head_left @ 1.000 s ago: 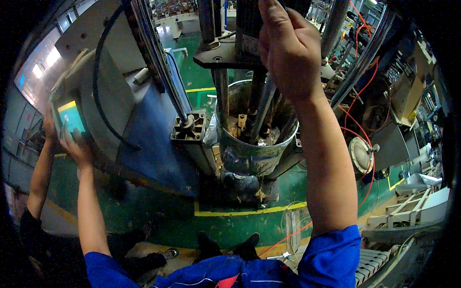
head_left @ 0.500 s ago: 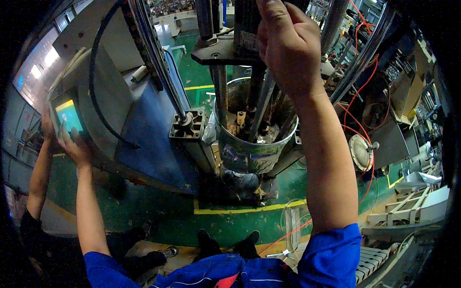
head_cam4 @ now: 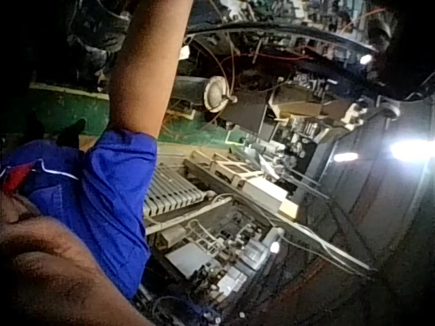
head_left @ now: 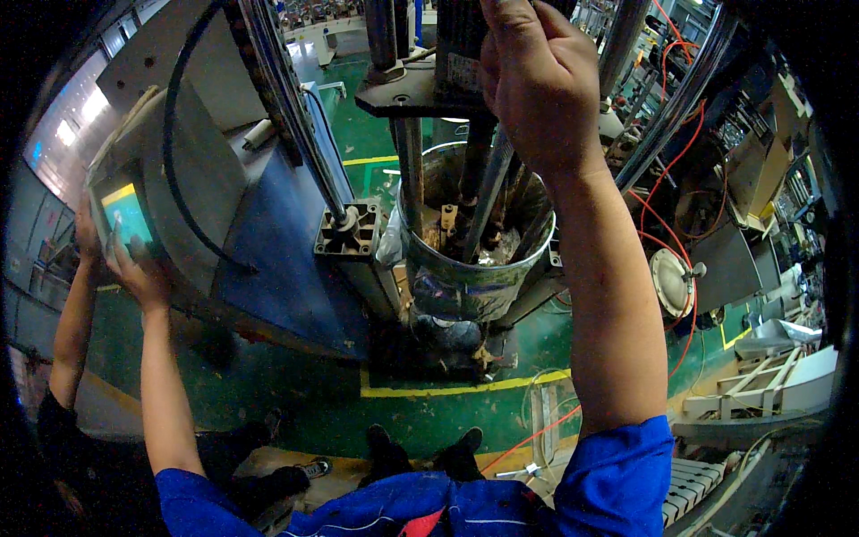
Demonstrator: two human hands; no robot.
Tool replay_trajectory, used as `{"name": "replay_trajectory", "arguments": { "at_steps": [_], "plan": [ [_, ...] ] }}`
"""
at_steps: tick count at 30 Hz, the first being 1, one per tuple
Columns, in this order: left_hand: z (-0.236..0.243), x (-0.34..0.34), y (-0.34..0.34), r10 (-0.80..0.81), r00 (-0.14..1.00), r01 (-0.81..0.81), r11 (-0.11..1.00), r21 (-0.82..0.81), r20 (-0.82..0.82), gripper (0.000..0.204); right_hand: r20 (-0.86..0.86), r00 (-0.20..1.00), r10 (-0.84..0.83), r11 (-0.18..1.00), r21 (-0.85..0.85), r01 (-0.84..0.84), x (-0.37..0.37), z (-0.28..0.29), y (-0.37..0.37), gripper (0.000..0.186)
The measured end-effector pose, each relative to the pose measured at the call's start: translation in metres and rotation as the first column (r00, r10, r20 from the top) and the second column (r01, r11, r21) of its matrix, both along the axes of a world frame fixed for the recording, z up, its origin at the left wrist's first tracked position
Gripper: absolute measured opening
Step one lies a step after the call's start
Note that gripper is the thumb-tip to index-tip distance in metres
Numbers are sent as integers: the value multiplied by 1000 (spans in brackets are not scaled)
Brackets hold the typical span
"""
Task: The person cleans an industrial mixing machine using a cloth, wipes the internal components, and operates the touch-screen control panel to move the mechanical parts.
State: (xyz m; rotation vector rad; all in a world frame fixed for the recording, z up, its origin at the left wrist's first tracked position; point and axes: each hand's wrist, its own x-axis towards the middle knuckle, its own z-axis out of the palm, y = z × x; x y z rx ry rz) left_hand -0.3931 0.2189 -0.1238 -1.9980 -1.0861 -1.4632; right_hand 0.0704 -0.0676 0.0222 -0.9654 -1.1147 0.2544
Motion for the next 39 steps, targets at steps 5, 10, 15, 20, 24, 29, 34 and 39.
{"name": "replay_trajectory", "arguments": {
  "at_steps": [5,10,15,20,24,29,34,39],
  "plan": [
    [4,9,-6,-36,999,36,999,28,-1,56,22,1000,17,999,46,-18,4,-4,0,36],
    [-17,-35,29,-24,999,25,999,38,-31,43,529,624,-575,816,426,391,13,-8,21,23],
    [-12,21,1,89,994,-88,996,-12,58,57,-95,990,103,994,52,-98,46,-21,1,18],
    [-15,14,-24,77,985,-66,995,-76,153,63,-95,995,-8,999,37,12,25,-37,13,27],
    [-1,17,-33,111,982,-93,988,-126,149,61,-124,992,-32,998,48,38,31,-31,11,27],
    [5,18,-37,105,982,-87,989,-122,155,63,-78,994,-77,996,29,80,45,-34,18,24],
    [1,22,-30,135,972,-112,985,-129,194,62,85,965,-250,965,106,240,68,-48,26,28],
    [-3,26,-20,62,969,-54,998,-37,240,61,-93,980,-178,984,-39,175,114,-50,31,39]
  ]
}}
